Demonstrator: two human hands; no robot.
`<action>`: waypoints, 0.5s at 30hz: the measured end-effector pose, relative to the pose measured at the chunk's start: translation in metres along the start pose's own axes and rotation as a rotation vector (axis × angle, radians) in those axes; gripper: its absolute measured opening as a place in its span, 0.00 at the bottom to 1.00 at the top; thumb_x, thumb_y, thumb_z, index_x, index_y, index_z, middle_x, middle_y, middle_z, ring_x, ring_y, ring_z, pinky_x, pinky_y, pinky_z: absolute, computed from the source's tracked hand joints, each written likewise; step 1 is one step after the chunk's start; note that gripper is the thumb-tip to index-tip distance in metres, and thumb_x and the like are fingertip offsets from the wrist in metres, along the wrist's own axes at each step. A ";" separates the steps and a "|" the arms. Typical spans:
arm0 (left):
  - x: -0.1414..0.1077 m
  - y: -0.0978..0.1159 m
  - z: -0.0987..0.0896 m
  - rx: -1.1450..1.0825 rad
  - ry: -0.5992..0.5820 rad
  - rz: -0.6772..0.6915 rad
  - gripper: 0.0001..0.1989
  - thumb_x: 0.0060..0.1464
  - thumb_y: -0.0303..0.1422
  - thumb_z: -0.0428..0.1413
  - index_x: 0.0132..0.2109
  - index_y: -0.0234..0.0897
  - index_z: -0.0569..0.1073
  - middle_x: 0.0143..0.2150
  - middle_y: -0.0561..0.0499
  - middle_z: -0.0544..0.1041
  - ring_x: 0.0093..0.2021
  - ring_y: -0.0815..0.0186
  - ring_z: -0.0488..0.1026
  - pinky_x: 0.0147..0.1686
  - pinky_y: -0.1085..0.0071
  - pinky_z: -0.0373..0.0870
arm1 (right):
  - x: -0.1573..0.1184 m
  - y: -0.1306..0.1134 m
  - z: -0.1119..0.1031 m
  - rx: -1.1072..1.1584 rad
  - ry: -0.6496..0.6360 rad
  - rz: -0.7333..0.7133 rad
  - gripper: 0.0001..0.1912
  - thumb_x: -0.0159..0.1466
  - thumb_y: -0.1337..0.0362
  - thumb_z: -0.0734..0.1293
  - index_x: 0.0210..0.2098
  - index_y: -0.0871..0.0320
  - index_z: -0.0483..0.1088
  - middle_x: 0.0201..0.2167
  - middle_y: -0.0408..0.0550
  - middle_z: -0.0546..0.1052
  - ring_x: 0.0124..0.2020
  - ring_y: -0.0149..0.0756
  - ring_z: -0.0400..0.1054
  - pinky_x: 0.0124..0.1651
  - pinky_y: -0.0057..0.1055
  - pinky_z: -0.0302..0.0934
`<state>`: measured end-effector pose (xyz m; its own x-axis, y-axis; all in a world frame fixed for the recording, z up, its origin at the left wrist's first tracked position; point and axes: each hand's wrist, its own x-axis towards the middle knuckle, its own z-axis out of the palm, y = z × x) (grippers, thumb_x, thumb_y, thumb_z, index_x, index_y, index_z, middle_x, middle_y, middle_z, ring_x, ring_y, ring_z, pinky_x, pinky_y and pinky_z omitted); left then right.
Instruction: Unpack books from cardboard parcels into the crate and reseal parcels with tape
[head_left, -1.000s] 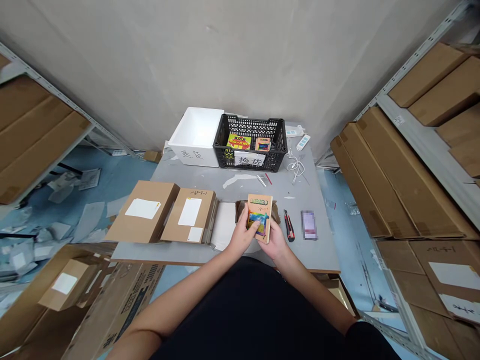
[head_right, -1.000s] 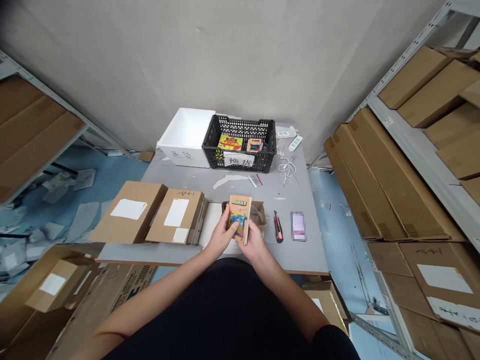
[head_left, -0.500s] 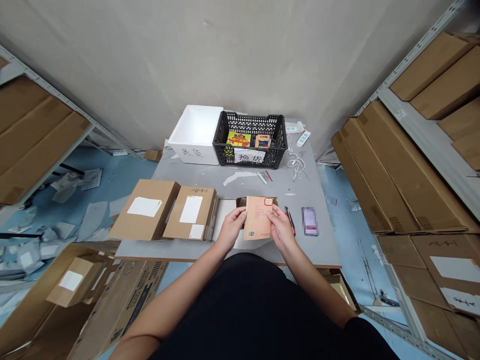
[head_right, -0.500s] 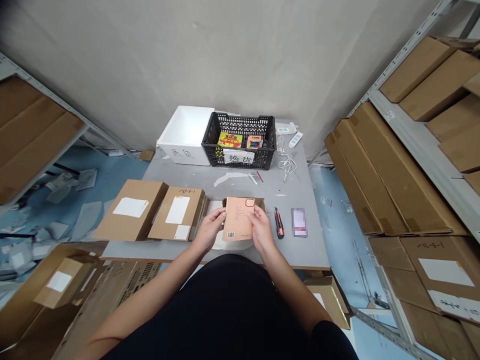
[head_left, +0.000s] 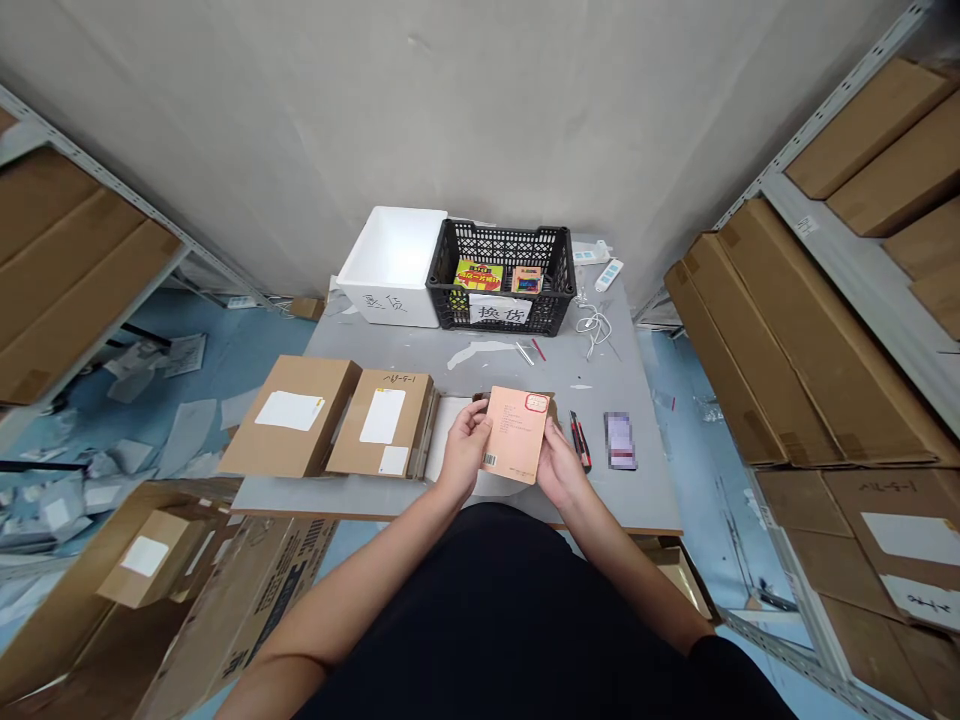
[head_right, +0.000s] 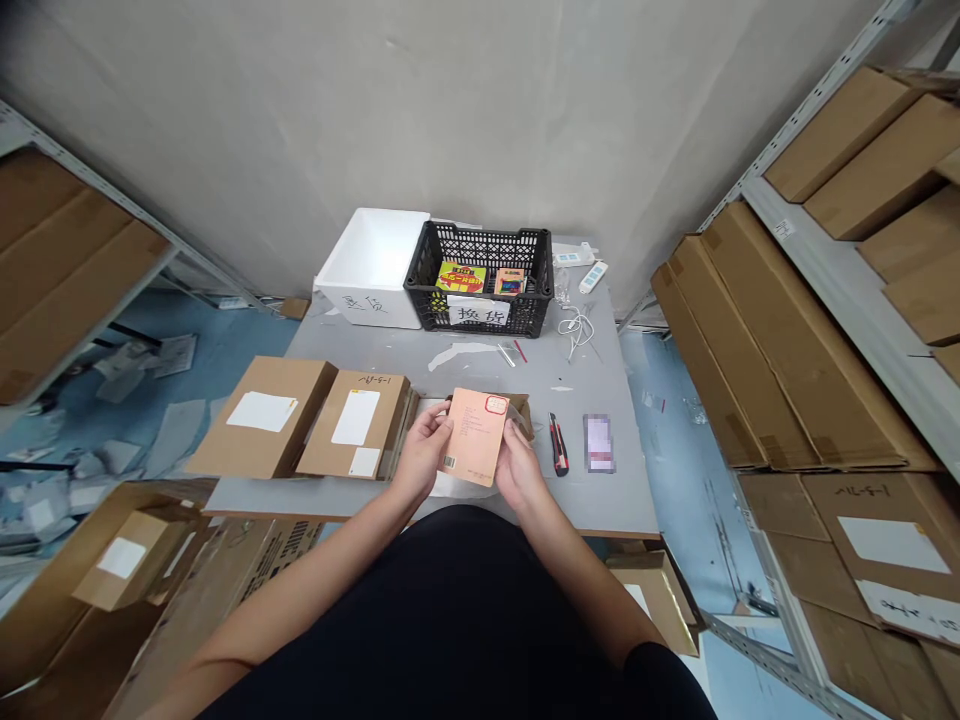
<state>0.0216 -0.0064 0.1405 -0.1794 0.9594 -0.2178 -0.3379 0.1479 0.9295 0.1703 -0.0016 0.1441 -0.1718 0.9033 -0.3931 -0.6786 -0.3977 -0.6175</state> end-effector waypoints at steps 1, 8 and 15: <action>-0.001 -0.003 0.003 0.002 0.001 0.019 0.24 0.53 0.41 0.60 0.55 0.38 0.70 0.40 0.48 0.77 0.39 0.66 0.74 0.41 0.70 0.71 | 0.000 0.002 0.002 0.012 -0.019 0.065 0.19 0.61 0.47 0.68 0.45 0.52 0.75 0.48 0.48 0.79 0.56 0.45 0.69 0.55 0.44 0.66; -0.005 -0.027 0.016 0.333 -0.080 0.071 0.35 0.56 0.44 0.58 0.66 0.38 0.61 0.64 0.41 0.68 0.63 0.53 0.64 0.63 0.55 0.59 | -0.001 0.016 0.008 0.043 -0.092 0.222 0.27 0.62 0.42 0.65 0.51 0.54 0.73 0.49 0.51 0.79 0.58 0.47 0.67 0.57 0.46 0.65; -0.002 -0.024 0.009 0.532 -0.151 0.025 0.30 0.60 0.52 0.49 0.62 0.39 0.69 0.70 0.44 0.57 0.72 0.54 0.46 0.69 0.52 0.41 | 0.002 0.028 0.006 0.014 -0.071 0.065 0.29 0.58 0.54 0.72 0.58 0.45 0.67 0.53 0.44 0.76 0.58 0.41 0.67 0.60 0.42 0.63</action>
<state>0.0387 -0.0097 0.1216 -0.0334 0.9822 -0.1848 0.1856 0.1877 0.9645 0.1463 -0.0096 0.1302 -0.2660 0.8848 -0.3826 -0.6744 -0.4544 -0.5820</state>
